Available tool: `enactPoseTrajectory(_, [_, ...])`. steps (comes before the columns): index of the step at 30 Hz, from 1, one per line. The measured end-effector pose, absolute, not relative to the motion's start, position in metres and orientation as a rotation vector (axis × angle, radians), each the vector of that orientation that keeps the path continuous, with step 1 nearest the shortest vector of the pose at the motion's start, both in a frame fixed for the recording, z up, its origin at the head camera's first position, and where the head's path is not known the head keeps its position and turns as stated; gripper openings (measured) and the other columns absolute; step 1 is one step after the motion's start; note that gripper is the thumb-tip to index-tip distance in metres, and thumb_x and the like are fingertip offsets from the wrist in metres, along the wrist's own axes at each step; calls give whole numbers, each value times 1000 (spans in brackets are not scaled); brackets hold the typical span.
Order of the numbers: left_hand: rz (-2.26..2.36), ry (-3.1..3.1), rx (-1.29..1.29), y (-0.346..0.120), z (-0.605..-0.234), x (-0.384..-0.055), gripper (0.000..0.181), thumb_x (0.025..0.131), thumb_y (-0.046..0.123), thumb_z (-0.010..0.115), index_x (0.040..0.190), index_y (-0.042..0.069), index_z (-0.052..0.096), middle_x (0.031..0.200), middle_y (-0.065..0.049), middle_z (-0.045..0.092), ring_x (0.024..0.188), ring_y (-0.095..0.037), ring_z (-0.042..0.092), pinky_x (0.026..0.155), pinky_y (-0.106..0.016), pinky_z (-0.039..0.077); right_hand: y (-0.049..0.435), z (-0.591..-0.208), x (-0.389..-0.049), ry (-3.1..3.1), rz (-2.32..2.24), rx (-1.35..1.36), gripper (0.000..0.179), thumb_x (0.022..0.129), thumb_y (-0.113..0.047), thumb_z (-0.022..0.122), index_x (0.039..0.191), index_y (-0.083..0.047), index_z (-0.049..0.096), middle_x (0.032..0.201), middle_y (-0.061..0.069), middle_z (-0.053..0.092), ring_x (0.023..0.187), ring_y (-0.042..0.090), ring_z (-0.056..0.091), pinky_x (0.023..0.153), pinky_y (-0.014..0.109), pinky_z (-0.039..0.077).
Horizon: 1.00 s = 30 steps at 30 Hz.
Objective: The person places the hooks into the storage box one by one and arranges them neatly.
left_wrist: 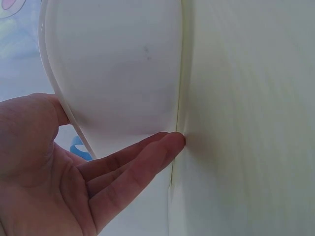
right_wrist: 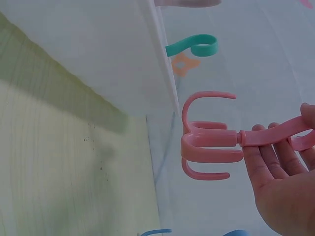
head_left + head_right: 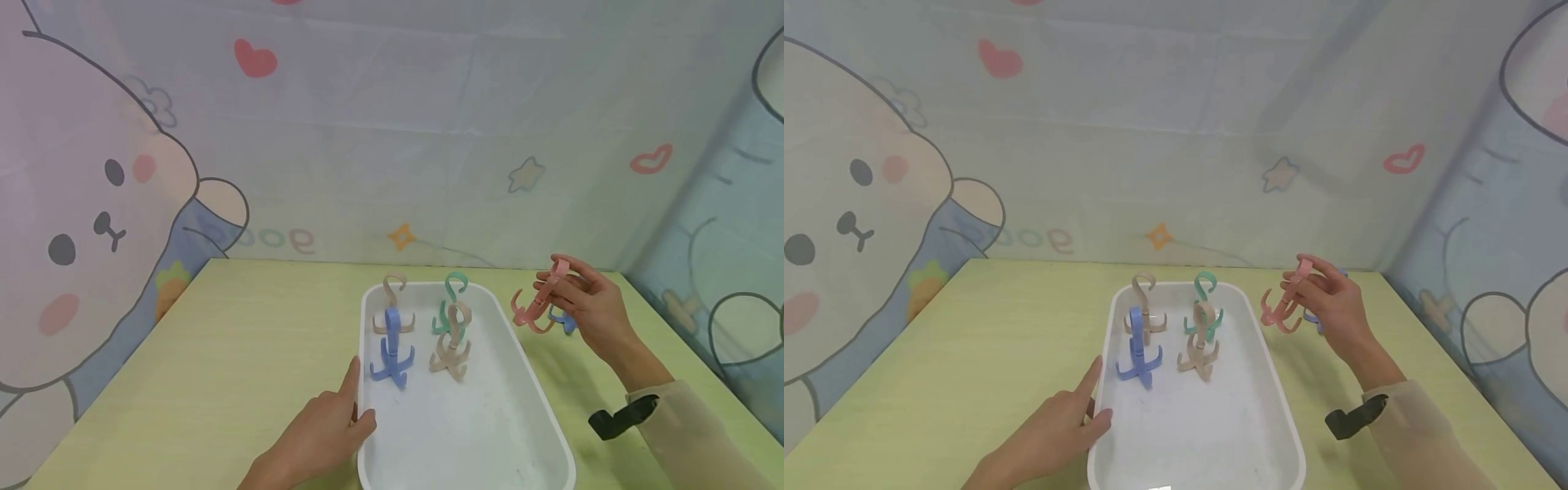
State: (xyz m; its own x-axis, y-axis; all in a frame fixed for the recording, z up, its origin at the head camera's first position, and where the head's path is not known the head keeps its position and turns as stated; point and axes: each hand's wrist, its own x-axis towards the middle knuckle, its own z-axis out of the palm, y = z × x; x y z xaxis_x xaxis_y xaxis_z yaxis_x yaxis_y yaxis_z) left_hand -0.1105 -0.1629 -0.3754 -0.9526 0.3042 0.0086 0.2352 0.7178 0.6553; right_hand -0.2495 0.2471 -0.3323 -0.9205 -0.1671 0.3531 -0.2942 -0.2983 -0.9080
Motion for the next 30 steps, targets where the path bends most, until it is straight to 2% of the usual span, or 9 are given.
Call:
enactPoseTrajectory(18, [1050,2822,441,-163,-375,-110,84,101,29,56,166,-5,15,73,8,61,59,-7,50,58,-26,39,245,-319,-241,-1766,2458,754,38,105,6,53,138,-9,66,116,11,80,108,23,78,93,32,60])
enactPoseTrajectory(30, [1072,2793,428,-162,-374,-110,85,101,29,56,166,-6,13,72,7,60,56,-7,47,55,-27,37,237,-312,-234,-1868,2390,798,39,105,6,52,140,-8,63,117,9,79,109,23,78,94,35,60])
